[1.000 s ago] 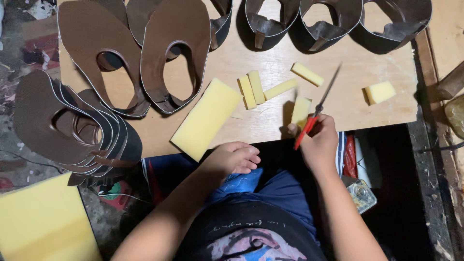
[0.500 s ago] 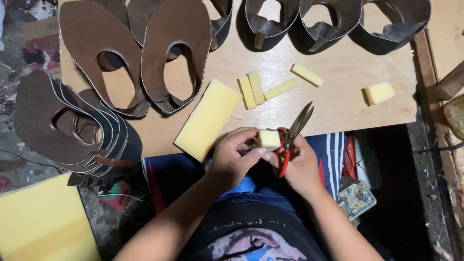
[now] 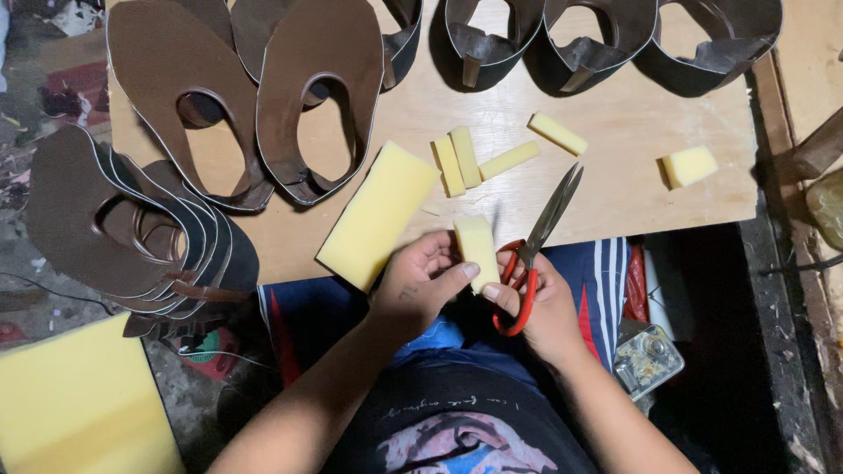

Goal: The person cuts a yellow foam sheet into narrow strips using red-handled scissors, trimming pieces one at a time on a wooden workbench. They then pick up brown sandal sole pieces and press the cut foam strips into the underside of the soles, working on one sole at a time.

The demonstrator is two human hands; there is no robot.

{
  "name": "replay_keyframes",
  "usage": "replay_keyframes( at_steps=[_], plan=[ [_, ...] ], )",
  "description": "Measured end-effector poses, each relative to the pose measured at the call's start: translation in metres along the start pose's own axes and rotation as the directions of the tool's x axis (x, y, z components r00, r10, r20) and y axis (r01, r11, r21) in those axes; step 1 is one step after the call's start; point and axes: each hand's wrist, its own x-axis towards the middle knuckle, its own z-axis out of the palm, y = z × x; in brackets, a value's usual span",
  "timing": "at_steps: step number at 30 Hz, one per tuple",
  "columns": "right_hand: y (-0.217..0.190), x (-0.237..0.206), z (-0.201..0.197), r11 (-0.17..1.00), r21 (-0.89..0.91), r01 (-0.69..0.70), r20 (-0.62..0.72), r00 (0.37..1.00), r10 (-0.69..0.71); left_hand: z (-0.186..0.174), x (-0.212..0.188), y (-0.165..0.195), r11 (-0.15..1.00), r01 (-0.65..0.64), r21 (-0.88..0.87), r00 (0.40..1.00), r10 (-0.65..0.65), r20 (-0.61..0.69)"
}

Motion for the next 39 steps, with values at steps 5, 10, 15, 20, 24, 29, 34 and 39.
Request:
replay_keyframes(
  at_steps=[5, 10, 15, 20, 24, 29, 34, 39],
  plan=[
    [0.002, 0.001, 0.0, 0.995, 0.098, 0.014, 0.036, 0.999, -0.018, -0.004, 0.003, -0.003, 0.994, 0.008, -0.111, 1.0, -0.008, 0.001],
    [0.009, 0.001, -0.004, 0.992, 0.122, 0.034, 0.146, 0.988, -0.051, -0.015, 0.009, 0.004, 0.879, 0.085, -0.47, 0.986, -0.143, -0.09],
    [0.009, -0.005, -0.006, 0.999, -0.029, 0.041, 0.294, 0.955, -0.031, -0.016, 0.012, 0.009, 0.878, 0.015, -0.478, 0.984, -0.098, -0.148],
    [0.0, -0.015, -0.002, 0.966, -0.251, 0.055, 0.369, 0.929, 0.043, -0.013, 0.016, 0.013, 0.972, -0.122, -0.202, 0.965, 0.068, -0.252],
    [-0.007, -0.014, 0.003, 0.939, -0.336, 0.079, 0.359, 0.932, 0.05, -0.01, 0.015, 0.013, 0.993, -0.116, -0.017, 0.968, 0.109, -0.226],
    [-0.011, -0.011, 0.005, 0.938, -0.338, 0.082, 0.348, 0.937, 0.043, -0.009, 0.014, 0.009, 0.991, -0.124, -0.057, 0.973, 0.11, -0.205],
    [-0.009, -0.012, 0.003, 0.938, -0.335, 0.091, 0.348, 0.937, 0.034, -0.012, 0.016, 0.005, 0.995, -0.097, 0.004, 0.969, 0.095, -0.228],
    [0.001, -0.012, 0.002, 0.937, -0.348, 0.006, 0.246, 0.966, 0.085, -0.014, 0.016, 0.001, 0.996, -0.083, 0.044, 0.964, 0.092, -0.249]
  ],
)
